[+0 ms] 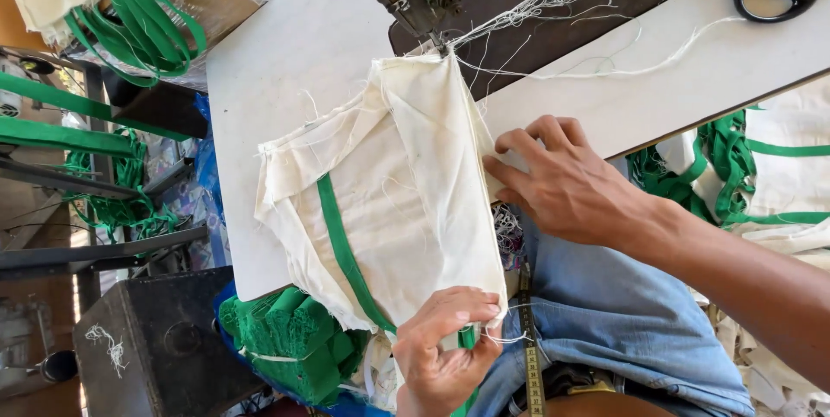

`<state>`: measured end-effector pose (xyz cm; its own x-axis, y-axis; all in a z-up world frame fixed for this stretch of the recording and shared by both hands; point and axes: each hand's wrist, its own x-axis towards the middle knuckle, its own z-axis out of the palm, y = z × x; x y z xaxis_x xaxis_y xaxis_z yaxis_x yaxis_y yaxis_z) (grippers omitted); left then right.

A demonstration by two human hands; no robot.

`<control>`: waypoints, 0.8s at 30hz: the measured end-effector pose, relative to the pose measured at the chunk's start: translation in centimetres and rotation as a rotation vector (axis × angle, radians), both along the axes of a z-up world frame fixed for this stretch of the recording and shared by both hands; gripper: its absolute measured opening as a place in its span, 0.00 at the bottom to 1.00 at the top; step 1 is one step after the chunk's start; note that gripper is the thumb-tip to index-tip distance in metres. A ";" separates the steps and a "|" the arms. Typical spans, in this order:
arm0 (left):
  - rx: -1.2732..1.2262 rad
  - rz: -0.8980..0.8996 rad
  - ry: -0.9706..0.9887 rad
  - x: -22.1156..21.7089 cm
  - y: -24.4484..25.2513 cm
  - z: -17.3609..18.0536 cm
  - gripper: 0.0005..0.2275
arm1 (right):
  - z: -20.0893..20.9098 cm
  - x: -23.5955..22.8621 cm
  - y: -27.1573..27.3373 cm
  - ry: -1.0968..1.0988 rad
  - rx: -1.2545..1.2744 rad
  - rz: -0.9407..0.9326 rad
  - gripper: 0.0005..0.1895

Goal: The person is trimming excess fabric from a white tote bag with green handles and then sewing the edges using an industrial sewing machine.

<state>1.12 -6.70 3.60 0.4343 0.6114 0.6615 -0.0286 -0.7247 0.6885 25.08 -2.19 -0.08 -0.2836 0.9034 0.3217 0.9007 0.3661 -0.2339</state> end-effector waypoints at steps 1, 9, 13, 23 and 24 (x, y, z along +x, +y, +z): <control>0.012 0.007 0.026 0.3 0.0 0.2 0.12 | -0.2 0.2 -0.3 -0.012 0.019 -0.002 0.17; -0.021 -0.037 0.083 0.7 0.0 -1.5 0.09 | 0.4 2.7 0.8 -0.047 0.028 0.142 0.18; -0.042 -0.035 0.201 0.3 -0.2 -2.2 0.08 | 1.3 3.5 1.5 -0.078 0.072 0.256 0.17; -0.081 -0.008 0.230 1.2 0.0 -2.0 0.08 | 0.3 4.0 1.5 -0.139 0.029 0.357 0.32; -0.049 -0.021 0.210 1.4 0.1 -1.9 0.09 | 0.5 4.0 1.6 -0.151 0.065 0.363 0.31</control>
